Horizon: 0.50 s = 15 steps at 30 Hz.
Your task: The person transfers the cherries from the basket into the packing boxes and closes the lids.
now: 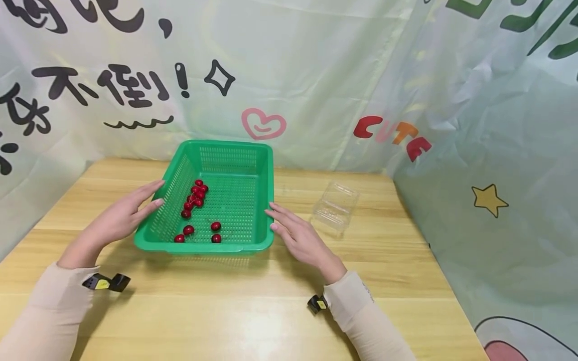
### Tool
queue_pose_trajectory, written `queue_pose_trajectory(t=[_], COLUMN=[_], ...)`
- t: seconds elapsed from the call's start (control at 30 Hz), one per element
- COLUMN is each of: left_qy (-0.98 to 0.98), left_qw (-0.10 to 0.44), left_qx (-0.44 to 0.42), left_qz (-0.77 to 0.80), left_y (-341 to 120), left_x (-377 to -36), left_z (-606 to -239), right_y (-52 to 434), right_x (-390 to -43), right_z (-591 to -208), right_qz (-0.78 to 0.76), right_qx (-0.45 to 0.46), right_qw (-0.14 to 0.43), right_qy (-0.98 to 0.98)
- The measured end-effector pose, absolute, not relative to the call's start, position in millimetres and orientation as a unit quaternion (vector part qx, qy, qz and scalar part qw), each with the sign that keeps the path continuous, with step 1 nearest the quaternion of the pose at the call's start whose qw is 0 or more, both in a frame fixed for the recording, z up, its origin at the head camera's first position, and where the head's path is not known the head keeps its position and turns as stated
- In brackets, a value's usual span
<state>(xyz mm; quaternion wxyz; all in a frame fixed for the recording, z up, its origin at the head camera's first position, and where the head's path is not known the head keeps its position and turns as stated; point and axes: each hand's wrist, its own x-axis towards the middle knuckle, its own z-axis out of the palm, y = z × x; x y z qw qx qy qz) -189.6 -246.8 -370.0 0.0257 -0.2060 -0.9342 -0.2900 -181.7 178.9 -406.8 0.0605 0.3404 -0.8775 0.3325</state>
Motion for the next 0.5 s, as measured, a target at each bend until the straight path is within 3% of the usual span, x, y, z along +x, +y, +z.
queue_pose_trajectory(t=[0.5], left_qy=[-0.931], left_qw=[0.005], left_qx=[-0.232], left_qz=[-0.281], left_y=[-238], left_x=[-189], left_z=[-378], right_y=[196], right_x=[-177], right_z=[-394], right_qz=[0.268], right_qx=[0.360], right_qw=[0.102], right_qy=[-0.888])
